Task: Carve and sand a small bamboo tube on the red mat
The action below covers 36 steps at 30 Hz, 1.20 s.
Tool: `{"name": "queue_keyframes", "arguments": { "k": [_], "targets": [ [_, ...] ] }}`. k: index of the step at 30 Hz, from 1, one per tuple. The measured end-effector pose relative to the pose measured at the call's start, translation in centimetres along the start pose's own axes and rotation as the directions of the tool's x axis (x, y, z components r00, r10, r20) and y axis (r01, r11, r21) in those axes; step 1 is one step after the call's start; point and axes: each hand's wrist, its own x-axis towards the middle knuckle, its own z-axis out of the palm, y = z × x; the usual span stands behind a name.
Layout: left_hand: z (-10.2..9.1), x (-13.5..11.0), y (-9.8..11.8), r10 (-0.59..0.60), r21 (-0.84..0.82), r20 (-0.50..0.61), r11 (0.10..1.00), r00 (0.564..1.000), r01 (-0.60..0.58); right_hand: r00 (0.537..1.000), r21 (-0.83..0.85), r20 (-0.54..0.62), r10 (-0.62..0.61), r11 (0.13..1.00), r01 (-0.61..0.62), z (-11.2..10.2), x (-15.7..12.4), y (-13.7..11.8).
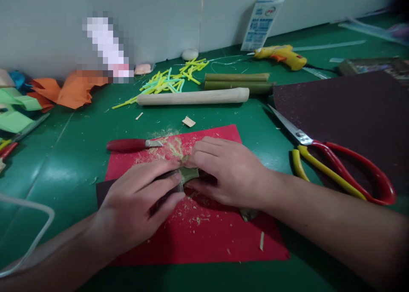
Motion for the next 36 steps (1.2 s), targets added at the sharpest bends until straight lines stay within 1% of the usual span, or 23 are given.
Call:
{"name": "queue_keyframes", "arguments": {
  "k": [2,5,7,9,12,14,17,21,24,26,29,31,33,36],
  "targets": [
    [0.0,0.3,-0.2,0.064,0.043,-0.001,0.997,0.998,-0.064,1.0,-0.002,-0.01,-0.009,1.0,0.009,0.0,0.0,0.0],
    [0.0,0.8,-0.7,0.115,0.004,-0.045,0.993,0.992,-0.115,0.999,0.002,-0.032,-0.039,0.999,0.039,0.0,-0.1,-0.1],
    [-0.1,0.9,-0.8,0.111,-0.032,-0.054,0.993,0.992,-0.112,0.998,0.007,-0.034,-0.048,0.999,0.048,0.0,-0.1,-0.1],
    [-0.3,0.8,-0.6,0.109,-0.021,-0.019,0.994,0.994,-0.11,0.999,0.015,-0.024,-0.04,0.999,0.041,0.0,-0.1,0.0],
    [-0.4,0.7,-0.3,0.146,0.022,0.027,0.989,0.989,-0.147,1.0,0.022,-0.007,-0.024,0.999,0.024,0.0,0.0,0.0],
    [-0.2,0.7,-0.4,0.157,0.022,0.0,0.987,0.988,-0.157,1.0,0.019,-0.007,-0.027,0.999,0.027,0.0,0.0,0.0],
    [0.1,0.9,-0.8,0.144,-0.022,-0.061,0.989,0.988,-0.145,0.999,0.023,-0.017,-0.033,0.999,0.034,0.0,-0.1,0.0],
    [0.1,0.5,-1.0,0.127,-0.015,-0.038,0.992,0.991,-0.128,0.999,0.014,-0.027,-0.024,1.0,0.025,0.1,-0.2,-0.1],
    [0.0,0.1,-1.1,0.088,-0.036,-0.02,0.995,0.996,-0.089,0.999,0.01,-0.024,-0.028,1.0,0.029,0.0,-0.2,-0.1],
    [-0.1,0.1,-1.2,0.023,-0.095,0.005,0.995,1.0,-0.023,0.999,0.009,-0.021,-0.029,1.0,0.029,0.0,-0.1,-0.1],
    [-0.3,0.2,-1.2,-0.09,-0.192,0.098,0.975,0.991,0.108,0.999,0.006,-0.025,-0.039,0.999,0.039,-0.1,-0.1,0.0],
    [-0.3,0.2,-1.3,-0.138,-0.231,0.152,0.958,0.979,0.171,0.999,0.006,-0.026,-0.048,0.999,0.048,-0.1,-0.1,-0.1],
    [-0.3,0.2,-1.3,-0.17,-0.241,0.179,0.947,0.969,0.211,0.999,0.004,-0.019,-0.05,0.999,0.05,-0.1,-0.1,-0.1],
    [-0.3,0.1,-1.4,-0.196,-0.231,0.188,0.944,0.962,0.237,0.999,-0.006,-0.002,-0.039,0.999,0.039,-0.1,-0.1,-0.1]
  ]
}}
